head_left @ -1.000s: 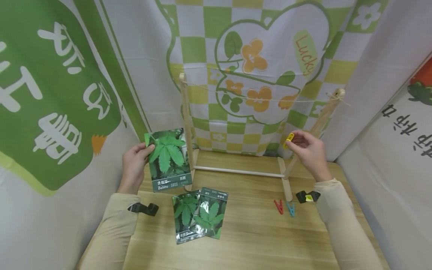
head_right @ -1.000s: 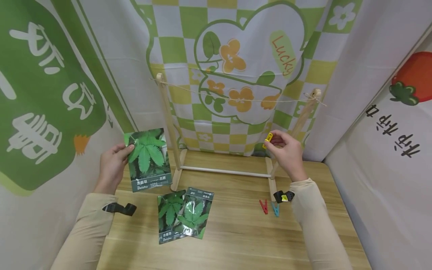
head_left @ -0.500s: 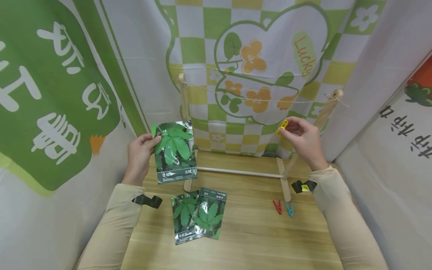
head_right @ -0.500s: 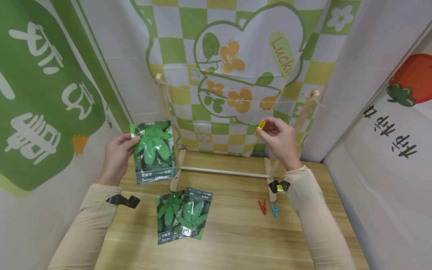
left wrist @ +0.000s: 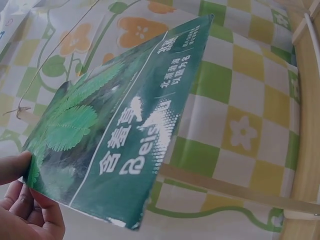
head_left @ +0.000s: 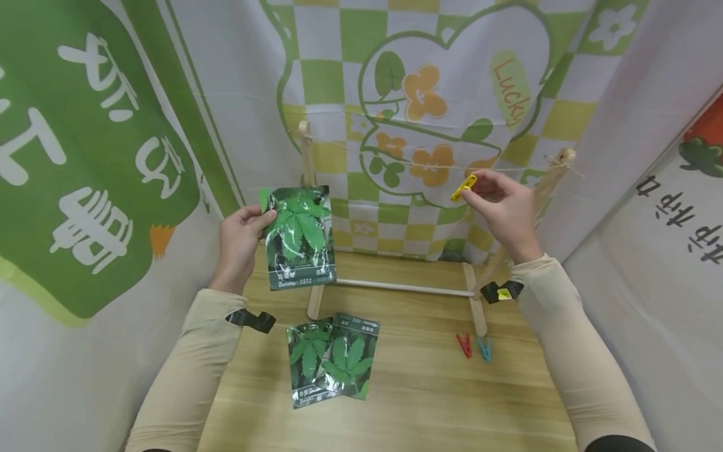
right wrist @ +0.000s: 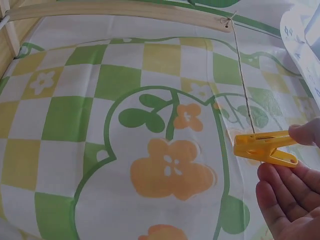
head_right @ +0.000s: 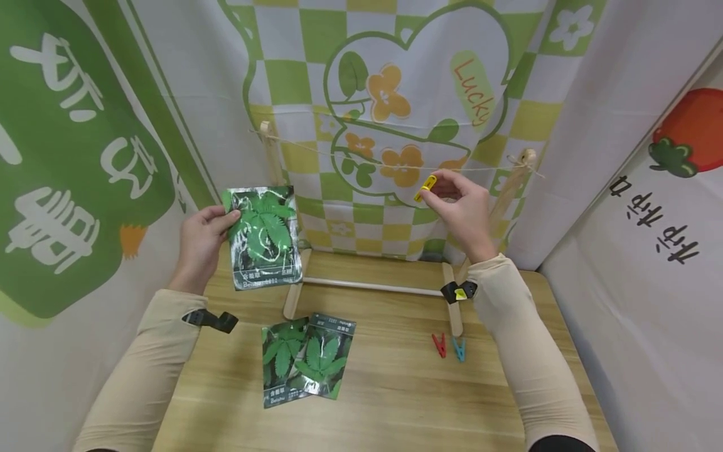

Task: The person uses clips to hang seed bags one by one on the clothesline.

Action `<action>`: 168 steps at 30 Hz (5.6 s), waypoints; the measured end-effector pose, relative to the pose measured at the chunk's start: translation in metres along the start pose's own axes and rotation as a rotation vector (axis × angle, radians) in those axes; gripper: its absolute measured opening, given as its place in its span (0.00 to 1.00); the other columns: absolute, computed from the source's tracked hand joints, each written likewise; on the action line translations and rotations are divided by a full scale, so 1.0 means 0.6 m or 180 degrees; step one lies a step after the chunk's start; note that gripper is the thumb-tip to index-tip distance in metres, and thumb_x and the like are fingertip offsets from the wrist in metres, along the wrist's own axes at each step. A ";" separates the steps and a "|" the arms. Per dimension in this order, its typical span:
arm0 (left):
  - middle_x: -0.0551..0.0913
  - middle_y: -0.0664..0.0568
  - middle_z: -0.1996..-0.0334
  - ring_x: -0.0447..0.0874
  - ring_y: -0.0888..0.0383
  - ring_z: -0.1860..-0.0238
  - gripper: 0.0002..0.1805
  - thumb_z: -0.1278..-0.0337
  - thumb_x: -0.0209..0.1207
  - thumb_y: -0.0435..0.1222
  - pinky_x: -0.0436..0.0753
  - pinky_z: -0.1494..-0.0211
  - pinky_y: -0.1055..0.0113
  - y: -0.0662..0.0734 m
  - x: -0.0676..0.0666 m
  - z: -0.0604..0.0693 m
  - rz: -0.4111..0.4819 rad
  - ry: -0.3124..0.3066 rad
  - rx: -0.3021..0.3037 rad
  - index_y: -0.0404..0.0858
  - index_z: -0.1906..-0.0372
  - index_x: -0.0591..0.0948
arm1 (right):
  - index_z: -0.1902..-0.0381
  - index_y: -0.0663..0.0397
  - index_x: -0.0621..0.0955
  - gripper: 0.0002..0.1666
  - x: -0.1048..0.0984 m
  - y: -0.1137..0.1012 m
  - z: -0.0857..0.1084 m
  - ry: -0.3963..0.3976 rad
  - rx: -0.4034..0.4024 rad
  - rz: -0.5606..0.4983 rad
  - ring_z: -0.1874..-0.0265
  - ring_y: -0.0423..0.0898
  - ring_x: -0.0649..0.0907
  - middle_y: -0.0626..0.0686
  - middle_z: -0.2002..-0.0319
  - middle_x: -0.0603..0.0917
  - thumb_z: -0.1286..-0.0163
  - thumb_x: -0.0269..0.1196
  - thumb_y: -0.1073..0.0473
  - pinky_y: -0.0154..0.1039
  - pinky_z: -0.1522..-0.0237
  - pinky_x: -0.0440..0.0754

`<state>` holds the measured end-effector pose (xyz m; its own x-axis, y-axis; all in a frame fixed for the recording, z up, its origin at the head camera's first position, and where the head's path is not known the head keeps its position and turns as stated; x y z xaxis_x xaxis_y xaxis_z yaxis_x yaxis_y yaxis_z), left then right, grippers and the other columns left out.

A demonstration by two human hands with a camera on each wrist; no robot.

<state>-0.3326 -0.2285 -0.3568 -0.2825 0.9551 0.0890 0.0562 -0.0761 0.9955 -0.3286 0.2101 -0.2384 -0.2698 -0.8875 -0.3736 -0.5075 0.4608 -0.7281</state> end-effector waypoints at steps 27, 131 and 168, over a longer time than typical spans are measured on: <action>0.88 0.60 0.67 0.83 0.66 0.66 0.07 0.42 0.66 0.37 0.81 0.60 0.76 0.022 0.085 -0.032 -0.0176 -0.0254 0.0248 0.43 0.63 0.79 | 0.52 0.68 0.82 0.16 0.107 -0.074 -0.082 -0.0556 -0.0251 -0.0308 0.64 0.31 0.83 0.64 0.57 0.87 0.37 0.67 0.65 0.25 0.58 0.83; 0.69 0.43 0.30 0.67 0.51 0.29 0.26 0.28 0.51 0.37 0.66 0.26 0.65 0.072 0.159 0.009 -0.0358 -0.0666 0.1073 0.34 0.30 0.65 | 0.30 0.62 0.66 0.40 0.243 -0.119 -0.044 -0.1316 -0.0650 0.0317 0.34 0.52 0.74 0.60 0.33 0.74 0.36 0.67 0.54 0.42 0.31 0.71; 0.64 0.45 0.27 0.60 0.49 0.26 0.33 0.32 0.56 0.45 0.59 0.23 0.51 0.000 0.148 0.054 -0.0956 -0.0891 0.1092 0.41 0.27 0.63 | 0.26 0.59 0.59 0.62 0.213 -0.008 0.072 -0.1409 -0.0530 0.0525 0.29 0.61 0.66 0.64 0.28 0.65 0.46 0.49 0.21 0.59 0.28 0.62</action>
<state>-0.3269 -0.1346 -0.3503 -0.0707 0.9639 -0.2569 0.3352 0.2655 0.9040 -0.3249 0.0942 -0.3074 -0.0028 -0.7038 -0.7104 -0.6209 0.5581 -0.5505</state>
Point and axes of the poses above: each hand's wrist, its own z-axis away from the middle knuckle, its own x-axis out of the palm, y = z × x, the point moved 9 cm from there along -z, towards the middle knuckle
